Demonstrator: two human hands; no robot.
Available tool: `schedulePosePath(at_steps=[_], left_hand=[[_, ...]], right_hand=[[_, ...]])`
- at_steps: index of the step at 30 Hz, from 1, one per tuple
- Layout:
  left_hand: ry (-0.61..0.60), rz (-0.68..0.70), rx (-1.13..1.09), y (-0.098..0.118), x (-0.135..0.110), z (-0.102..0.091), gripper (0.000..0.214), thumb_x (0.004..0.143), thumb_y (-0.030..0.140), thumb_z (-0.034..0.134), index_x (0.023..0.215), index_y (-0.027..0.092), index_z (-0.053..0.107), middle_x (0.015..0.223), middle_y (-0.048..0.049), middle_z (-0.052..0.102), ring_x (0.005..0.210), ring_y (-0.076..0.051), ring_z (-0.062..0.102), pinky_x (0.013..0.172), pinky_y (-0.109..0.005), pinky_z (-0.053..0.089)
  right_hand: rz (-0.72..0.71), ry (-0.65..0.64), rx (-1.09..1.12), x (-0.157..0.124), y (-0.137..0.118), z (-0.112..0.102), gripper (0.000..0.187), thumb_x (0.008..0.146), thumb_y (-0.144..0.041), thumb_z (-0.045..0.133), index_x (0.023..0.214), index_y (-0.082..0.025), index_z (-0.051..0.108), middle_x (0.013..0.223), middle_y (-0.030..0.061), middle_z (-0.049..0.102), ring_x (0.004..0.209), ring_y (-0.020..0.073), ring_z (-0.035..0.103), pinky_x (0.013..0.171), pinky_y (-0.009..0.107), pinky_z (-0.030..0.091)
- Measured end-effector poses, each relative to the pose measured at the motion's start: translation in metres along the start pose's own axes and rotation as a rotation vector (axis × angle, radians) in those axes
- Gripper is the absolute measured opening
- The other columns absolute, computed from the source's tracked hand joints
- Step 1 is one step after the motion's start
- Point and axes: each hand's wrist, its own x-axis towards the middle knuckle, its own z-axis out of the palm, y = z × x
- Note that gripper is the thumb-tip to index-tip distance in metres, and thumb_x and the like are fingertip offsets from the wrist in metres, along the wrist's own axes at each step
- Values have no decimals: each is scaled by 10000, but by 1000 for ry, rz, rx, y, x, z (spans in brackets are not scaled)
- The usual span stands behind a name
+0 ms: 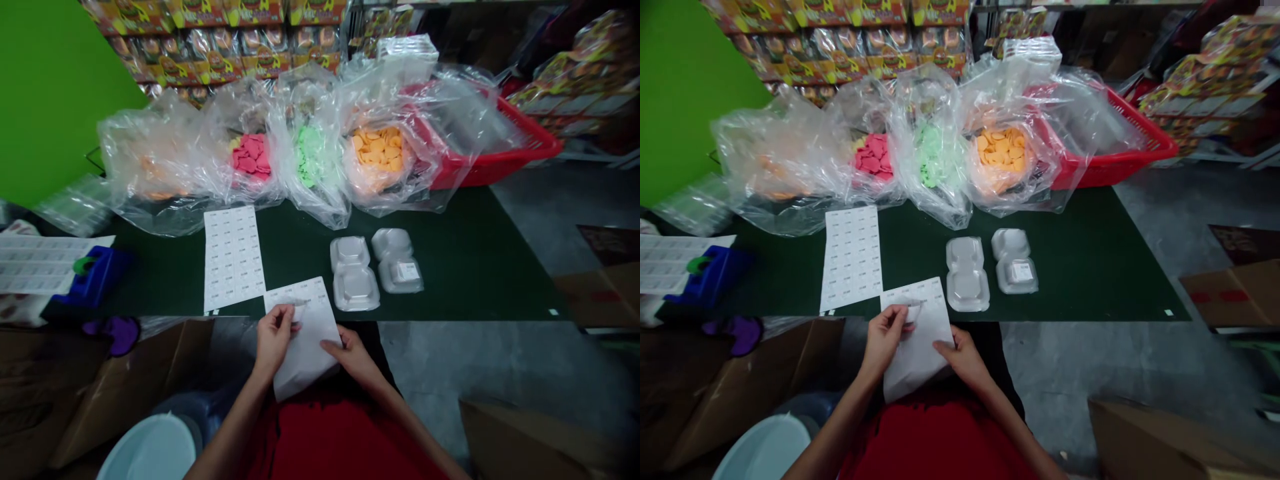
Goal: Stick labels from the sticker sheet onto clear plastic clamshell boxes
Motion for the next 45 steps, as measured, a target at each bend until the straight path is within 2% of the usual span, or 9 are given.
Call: schedulePosePath(at_steps=[3,7,11,14,19,25,29,35,45], left_hand=[[144,71,-104,8,-2,1,409,918,566,721,874,161,687,889,-32,712,817,-171,709,836,-380,682],[220,448,158,25,-24,4,200,1041,356,613,1020,198,733,1142,-92,765,1096,-231,741,1034,-450,626],[59,897,379,26,-47,11,208,1006,145,615,1142,232,747,1267,-111,763,1151,-259,755,991,-431,645],[-115,1039,418,25,-56,13,316,985,101,630,1247,255,718,1341,-119,733,1208,-268,734,975,-421,651],[-164,719,408,63,-51,4,458,982,409,688,1403,243,619,1412,-169,650,1313,-339,638,1086,-535,563],[-485,558,444,113,-25,5,181,1034,331,619,930,236,732,1061,-88,711,1016,-238,683,949,-404,567],[-356,545,318,126,-5,23,179,1022,333,644,899,225,716,988,-60,700,953,-210,667,883,-342,541],[-293,352,114,129,26,65,203,938,390,739,876,201,778,827,-27,733,737,-163,615,681,-275,481],[-335,313,94,103,50,88,452,860,325,809,1291,196,759,805,-6,718,732,-151,627,708,-272,490]], right_hand=[[-82,57,-258,-17,-14,-13,459,783,-479,821,1138,-191,776,964,68,802,890,286,706,828,392,547],[-220,294,-566,-45,-41,-18,294,834,-482,824,976,-228,781,849,54,731,827,265,649,796,377,505],[-181,136,-196,-50,-63,0,335,943,-553,711,897,-223,739,847,30,719,781,200,636,723,300,488],[-160,131,32,-41,-68,10,338,872,-533,783,833,-211,688,747,-19,644,679,150,555,654,258,448],[-214,70,-82,-40,-76,4,262,904,-411,752,781,-208,643,749,-28,592,695,141,510,657,250,414],[-272,29,-221,-46,-100,-3,194,947,-376,703,836,-219,726,798,-10,655,719,153,547,682,272,439],[-303,225,-147,-51,-115,-20,294,908,-424,749,1132,-246,815,844,15,731,751,176,618,717,300,508],[-425,565,-123,-53,-120,-67,279,891,-435,767,1073,-236,837,728,10,693,709,174,619,692,302,506],[-412,520,-93,-39,-101,-75,246,948,-408,723,1095,-232,813,759,1,674,743,172,615,717,300,481]])
